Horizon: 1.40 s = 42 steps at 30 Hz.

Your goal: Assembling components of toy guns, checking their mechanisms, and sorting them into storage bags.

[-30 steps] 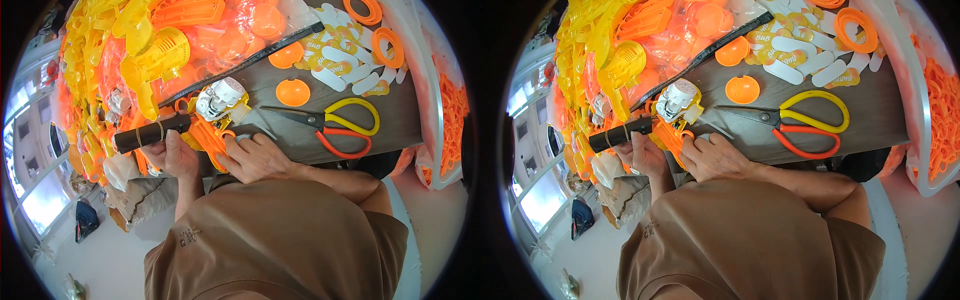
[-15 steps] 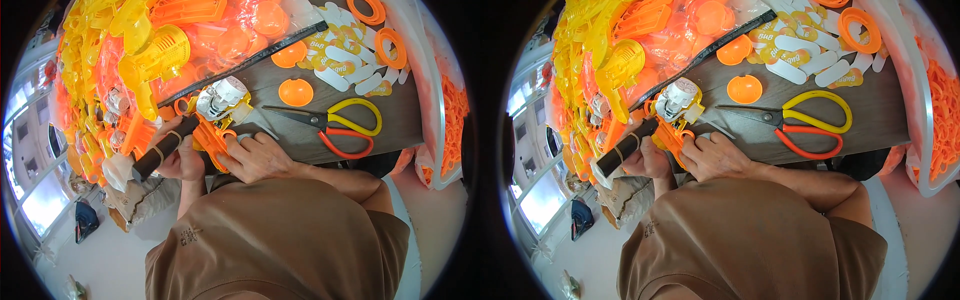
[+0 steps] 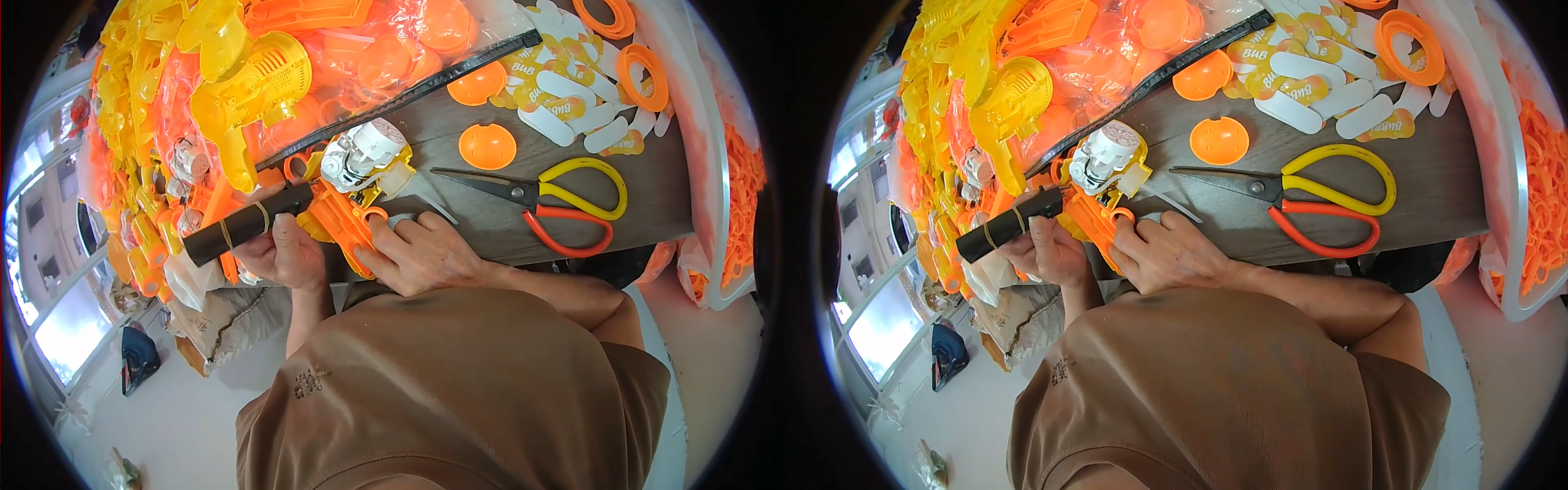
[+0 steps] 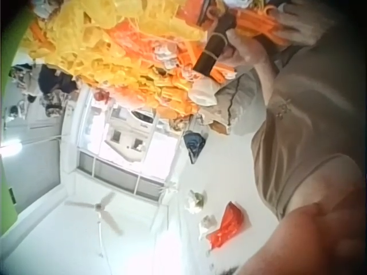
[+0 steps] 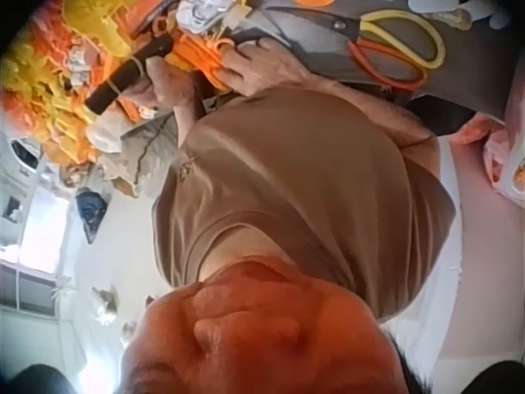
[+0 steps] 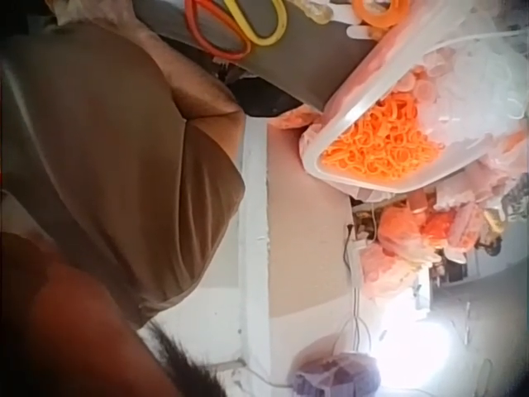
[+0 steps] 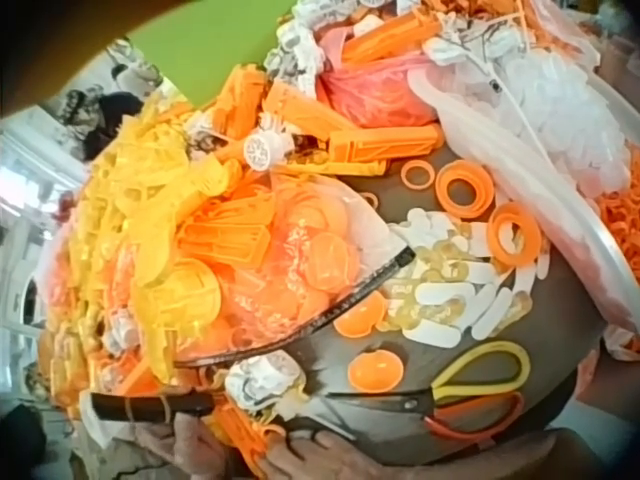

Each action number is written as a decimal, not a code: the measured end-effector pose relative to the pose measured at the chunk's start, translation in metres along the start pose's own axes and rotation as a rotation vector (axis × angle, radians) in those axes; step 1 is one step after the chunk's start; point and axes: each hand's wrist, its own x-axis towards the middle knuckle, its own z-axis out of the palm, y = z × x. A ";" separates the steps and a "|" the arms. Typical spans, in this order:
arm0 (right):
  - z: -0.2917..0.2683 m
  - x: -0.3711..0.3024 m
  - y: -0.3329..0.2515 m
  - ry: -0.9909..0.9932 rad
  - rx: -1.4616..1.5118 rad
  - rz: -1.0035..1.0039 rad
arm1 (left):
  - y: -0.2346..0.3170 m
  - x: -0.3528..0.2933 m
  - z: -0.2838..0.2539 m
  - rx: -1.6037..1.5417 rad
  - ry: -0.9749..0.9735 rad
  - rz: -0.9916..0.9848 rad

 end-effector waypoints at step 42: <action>0.002 0.002 -0.010 -0.059 -0.098 0.106 | 0.031 0.044 -0.022 0.035 -0.360 -0.373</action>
